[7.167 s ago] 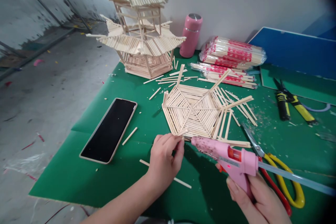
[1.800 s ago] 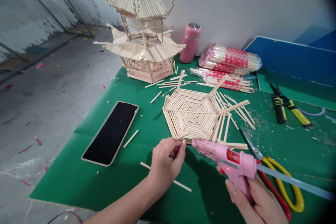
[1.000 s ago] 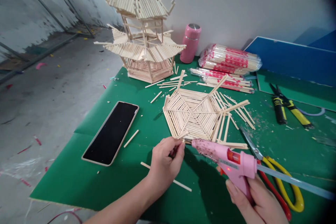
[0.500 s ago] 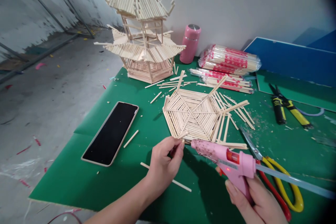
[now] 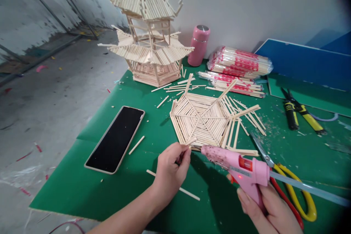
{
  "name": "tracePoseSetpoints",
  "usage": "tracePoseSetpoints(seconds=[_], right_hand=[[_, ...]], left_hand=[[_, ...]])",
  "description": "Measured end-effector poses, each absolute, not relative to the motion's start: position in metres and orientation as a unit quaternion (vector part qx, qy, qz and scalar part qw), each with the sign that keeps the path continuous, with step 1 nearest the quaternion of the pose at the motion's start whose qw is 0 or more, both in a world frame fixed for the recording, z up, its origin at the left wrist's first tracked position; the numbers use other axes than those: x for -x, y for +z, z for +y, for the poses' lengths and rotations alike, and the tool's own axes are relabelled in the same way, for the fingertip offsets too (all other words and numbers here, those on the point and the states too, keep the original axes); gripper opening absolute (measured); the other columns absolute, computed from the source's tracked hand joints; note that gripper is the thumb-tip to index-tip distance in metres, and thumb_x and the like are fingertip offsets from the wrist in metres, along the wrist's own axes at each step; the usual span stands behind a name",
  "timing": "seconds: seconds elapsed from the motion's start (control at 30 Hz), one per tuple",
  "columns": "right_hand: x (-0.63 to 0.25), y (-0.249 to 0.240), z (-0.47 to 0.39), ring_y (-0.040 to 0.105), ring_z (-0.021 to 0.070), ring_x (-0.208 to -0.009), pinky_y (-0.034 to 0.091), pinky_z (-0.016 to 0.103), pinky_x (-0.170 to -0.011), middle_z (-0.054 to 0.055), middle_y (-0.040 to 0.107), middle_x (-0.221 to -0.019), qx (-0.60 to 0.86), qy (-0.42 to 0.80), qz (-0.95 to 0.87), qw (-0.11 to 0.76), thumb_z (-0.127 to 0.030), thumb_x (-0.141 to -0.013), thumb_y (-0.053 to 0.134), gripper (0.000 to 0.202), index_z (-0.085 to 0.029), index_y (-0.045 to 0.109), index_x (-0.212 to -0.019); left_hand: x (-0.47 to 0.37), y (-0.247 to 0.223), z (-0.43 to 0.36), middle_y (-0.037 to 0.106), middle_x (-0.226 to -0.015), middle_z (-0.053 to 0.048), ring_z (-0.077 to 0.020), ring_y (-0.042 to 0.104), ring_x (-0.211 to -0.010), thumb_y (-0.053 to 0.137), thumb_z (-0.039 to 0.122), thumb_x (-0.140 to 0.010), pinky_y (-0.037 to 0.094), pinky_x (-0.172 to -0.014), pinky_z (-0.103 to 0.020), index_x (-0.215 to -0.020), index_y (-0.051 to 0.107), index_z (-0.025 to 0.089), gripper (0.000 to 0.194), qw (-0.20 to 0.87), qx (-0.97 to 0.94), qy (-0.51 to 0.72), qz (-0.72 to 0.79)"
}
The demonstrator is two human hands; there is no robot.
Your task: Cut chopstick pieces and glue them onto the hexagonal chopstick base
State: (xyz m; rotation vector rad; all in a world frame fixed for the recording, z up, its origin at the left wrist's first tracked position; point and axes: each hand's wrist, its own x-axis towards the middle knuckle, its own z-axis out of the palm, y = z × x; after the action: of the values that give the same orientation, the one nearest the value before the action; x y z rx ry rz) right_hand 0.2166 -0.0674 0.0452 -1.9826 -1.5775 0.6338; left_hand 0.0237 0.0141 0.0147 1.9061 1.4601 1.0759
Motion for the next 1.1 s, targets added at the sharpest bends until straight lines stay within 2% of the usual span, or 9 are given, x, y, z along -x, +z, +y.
tracePoseSetpoints(seconds=[0.13,0.3,0.47,0.57,0.8,1.1], right_hand=[[-0.221,0.042,-0.067,0.067,0.0182,-0.068,0.054,0.018,-0.052,0.005,0.071,-0.083,0.712,0.231,-0.613,0.252,-0.044,-0.078,0.05,0.034,-0.019,0.062,-0.098],[-0.219,0.043,-0.067,0.067,0.0189,-0.078,0.055,0.018,-0.058,0.007,0.069,-0.095,0.716,0.212,-0.618,0.245,-0.044,-0.079,0.049,0.036,-0.019,0.06,-0.104],[-0.213,0.049,-0.065,0.067,0.0178,-0.081,0.054,0.018,-0.068,0.005,0.07,-0.094,0.691,0.219,-0.635,0.268,-0.041,-0.081,0.047,0.03,-0.021,0.061,-0.1],[-0.211,0.05,-0.064,0.067,0.0184,-0.081,0.054,0.019,-0.069,0.004,0.07,-0.092,0.703,0.206,-0.625,0.27,-0.041,-0.081,0.047,0.03,-0.021,0.062,-0.098],[-0.219,0.05,-0.061,0.068,0.0158,-0.079,0.054,0.014,-0.064,0.003,0.07,-0.095,0.656,0.176,-0.696,0.233,-0.033,-0.082,0.049,0.027,-0.021,0.058,-0.104],[-0.219,0.048,-0.061,0.069,0.0169,-0.076,0.055,0.016,-0.061,0.004,0.071,-0.093,0.66,0.155,-0.702,0.219,-0.035,-0.083,0.046,0.027,-0.02,0.06,-0.101]], left_hand=[[-0.023,0.016,0.014,0.041,-0.051,0.003,-0.0082,0.039,-0.045,0.05,0.01,-0.077,0.033,-0.044,-0.02,-0.06,0.051,0.014,0.017,0.249,-0.684,0.414,0.546],[-0.023,0.017,0.014,0.045,-0.055,0.001,-0.0094,0.044,-0.049,0.052,0.007,-0.074,0.037,-0.045,-0.02,-0.066,0.057,0.012,0.01,0.238,-0.681,0.453,0.523],[-0.022,0.012,0.014,0.057,-0.081,-0.009,-0.0139,0.057,-0.067,0.054,0.006,-0.072,0.048,-0.057,-0.024,-0.068,0.061,0.013,0.01,0.211,-0.685,0.473,0.512],[-0.022,0.009,0.014,0.06,-0.091,-0.01,-0.0165,0.061,-0.077,0.053,0.007,-0.072,0.051,-0.066,-0.027,-0.068,0.061,0.015,0.012,0.212,-0.697,0.457,0.511],[-0.023,0.006,0.014,0.065,-0.087,-0.011,-0.0186,0.063,-0.082,0.051,0.007,-0.072,0.052,-0.072,-0.028,-0.066,0.06,0.016,0.014,0.211,-0.709,0.427,0.52],[-0.025,0.007,0.015,0.065,-0.085,-0.009,-0.0185,0.064,-0.08,0.051,0.007,-0.071,0.053,-0.071,-0.029,-0.064,0.059,0.017,0.014,0.198,-0.709,0.419,0.532]])
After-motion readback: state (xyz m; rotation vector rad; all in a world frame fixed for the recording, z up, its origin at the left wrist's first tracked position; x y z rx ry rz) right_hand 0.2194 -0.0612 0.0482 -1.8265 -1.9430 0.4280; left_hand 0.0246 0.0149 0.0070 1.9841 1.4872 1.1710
